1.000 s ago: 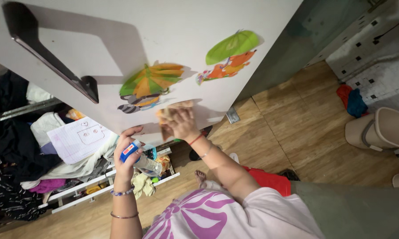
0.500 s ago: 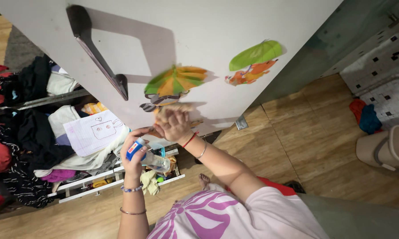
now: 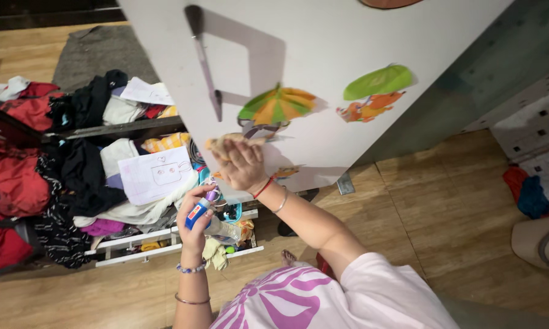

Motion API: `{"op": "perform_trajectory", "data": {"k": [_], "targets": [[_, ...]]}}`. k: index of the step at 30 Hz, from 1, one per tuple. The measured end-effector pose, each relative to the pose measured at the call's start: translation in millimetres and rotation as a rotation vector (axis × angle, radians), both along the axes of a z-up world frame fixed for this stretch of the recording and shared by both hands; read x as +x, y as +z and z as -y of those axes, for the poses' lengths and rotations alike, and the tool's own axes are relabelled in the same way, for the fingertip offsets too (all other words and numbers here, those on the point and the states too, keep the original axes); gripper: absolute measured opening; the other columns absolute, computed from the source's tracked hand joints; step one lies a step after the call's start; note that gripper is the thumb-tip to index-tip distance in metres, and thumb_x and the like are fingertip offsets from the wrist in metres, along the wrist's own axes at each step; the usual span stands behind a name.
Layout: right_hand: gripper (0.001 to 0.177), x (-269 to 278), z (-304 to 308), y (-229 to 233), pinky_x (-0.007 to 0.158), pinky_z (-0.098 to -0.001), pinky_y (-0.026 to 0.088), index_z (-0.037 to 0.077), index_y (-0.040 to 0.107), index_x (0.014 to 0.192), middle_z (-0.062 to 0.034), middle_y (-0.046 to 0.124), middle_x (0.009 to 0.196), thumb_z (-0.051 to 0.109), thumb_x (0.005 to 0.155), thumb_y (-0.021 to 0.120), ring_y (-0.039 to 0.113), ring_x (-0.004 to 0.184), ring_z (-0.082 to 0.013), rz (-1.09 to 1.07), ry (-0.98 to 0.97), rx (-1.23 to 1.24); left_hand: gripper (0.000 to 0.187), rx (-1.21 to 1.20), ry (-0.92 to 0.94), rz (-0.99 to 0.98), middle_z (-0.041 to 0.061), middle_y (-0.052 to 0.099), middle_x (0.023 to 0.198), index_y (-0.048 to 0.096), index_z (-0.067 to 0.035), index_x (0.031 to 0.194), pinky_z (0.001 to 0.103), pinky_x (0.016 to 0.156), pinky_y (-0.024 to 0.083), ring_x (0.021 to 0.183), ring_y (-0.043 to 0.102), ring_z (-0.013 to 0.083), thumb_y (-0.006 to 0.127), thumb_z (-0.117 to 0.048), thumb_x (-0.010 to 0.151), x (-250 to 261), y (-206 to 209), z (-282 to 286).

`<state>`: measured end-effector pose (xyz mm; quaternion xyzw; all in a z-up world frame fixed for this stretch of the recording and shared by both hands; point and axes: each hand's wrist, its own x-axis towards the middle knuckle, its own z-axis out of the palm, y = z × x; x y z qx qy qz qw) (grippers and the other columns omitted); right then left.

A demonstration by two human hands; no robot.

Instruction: The person cleans a dark wooden door and a white cabinet door using a spray bottle and a cloth. They spray the surfaces and wipe them down, moving from the door to the cabinet and back to the door.

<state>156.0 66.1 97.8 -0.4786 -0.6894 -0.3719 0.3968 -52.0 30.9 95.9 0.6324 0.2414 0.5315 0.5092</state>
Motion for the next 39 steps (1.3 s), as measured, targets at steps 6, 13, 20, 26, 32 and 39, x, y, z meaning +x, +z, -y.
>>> {"op": "perform_trajectory", "data": {"k": [6, 13, 20, 26, 32, 39], "targets": [[0.041, -1, 45, -18, 0.127, -0.0416, 0.029, 0.010, 0.060, 0.147, -0.0058, 0.052, 0.159, 0.014, 0.108, 0.049, 0.040, 0.151, -0.0168, 0.198, 0.262, -0.440, 0.019, 0.041, -0.006, 0.020, 0.018, 0.067, 0.131, 0.062, 0.000, 0.087, 0.037, 0.110, 0.041, 0.119, 0.060, 0.0272, 0.065, -0.016, 0.077, -11, 14, 10], [0.024, 44, 124, 88, 0.107, -0.0515, 0.046, 0.009, 0.070, 0.101, -0.0135, 0.071, 0.110, 0.008, 0.085, 0.052, 0.065, 0.116, -0.0400, -0.284, 0.128, -0.201, 0.020, 0.208, -0.157, 0.045, 0.023, 0.057, 0.138, 0.060, 0.003, 0.087, 0.045, 0.117, 0.039, 0.131, 0.055, 0.0348, 0.067, -0.013, 0.076, 20, 60, 2], [0.054, 105, 72, 235, 0.124, -0.0429, 0.036, 0.004, 0.057, 0.148, -0.0145, 0.040, 0.148, -0.007, 0.096, 0.049, 0.045, 0.141, -0.0307, -0.717, -0.195, 0.524, 0.019, 0.228, -0.135, 0.088, 0.021, 0.059, 0.135, 0.060, 0.000, 0.087, 0.045, 0.117, 0.040, 0.130, 0.057, 0.0343, 0.065, -0.015, 0.076, 47, 64, 3], [0.052, 47, 56, 237, 0.118, -0.0438, 0.042, 0.004, 0.066, 0.133, -0.0166, 0.046, 0.138, -0.010, 0.085, 0.051, 0.049, 0.135, -0.0354, -0.480, -0.002, 0.311, 0.021, 0.245, -0.150, 0.013, 0.021, 0.057, 0.139, 0.064, -0.001, 0.082, 0.043, 0.119, 0.033, 0.131, 0.052, 0.0334, 0.065, -0.020, 0.074, 47, 63, -7], [0.031, 8, 63, 236, 0.101, -0.0465, 0.050, 0.006, 0.070, 0.111, -0.0131, 0.060, 0.119, -0.004, 0.083, 0.062, 0.059, 0.114, -0.0349, -0.234, 0.125, 0.007, 0.021, 0.222, -0.138, -0.005, 0.020, 0.056, 0.142, 0.062, -0.001, 0.081, 0.038, 0.114, 0.033, 0.130, 0.050, 0.0314, 0.065, -0.021, 0.074, 54, 67, -18], [0.044, 40, 104, 262, 0.090, -0.0400, 0.055, 0.013, 0.073, 0.116, -0.0039, 0.071, 0.112, -0.007, 0.078, 0.062, 0.068, 0.100, -0.0274, -0.070, 0.270, -0.222, 0.021, 0.146, -0.149, 0.037, 0.020, 0.056, 0.142, 0.055, -0.002, 0.076, 0.035, 0.111, 0.035, 0.125, 0.052, 0.0287, 0.065, -0.020, 0.075, 58, 70, -16]]}}
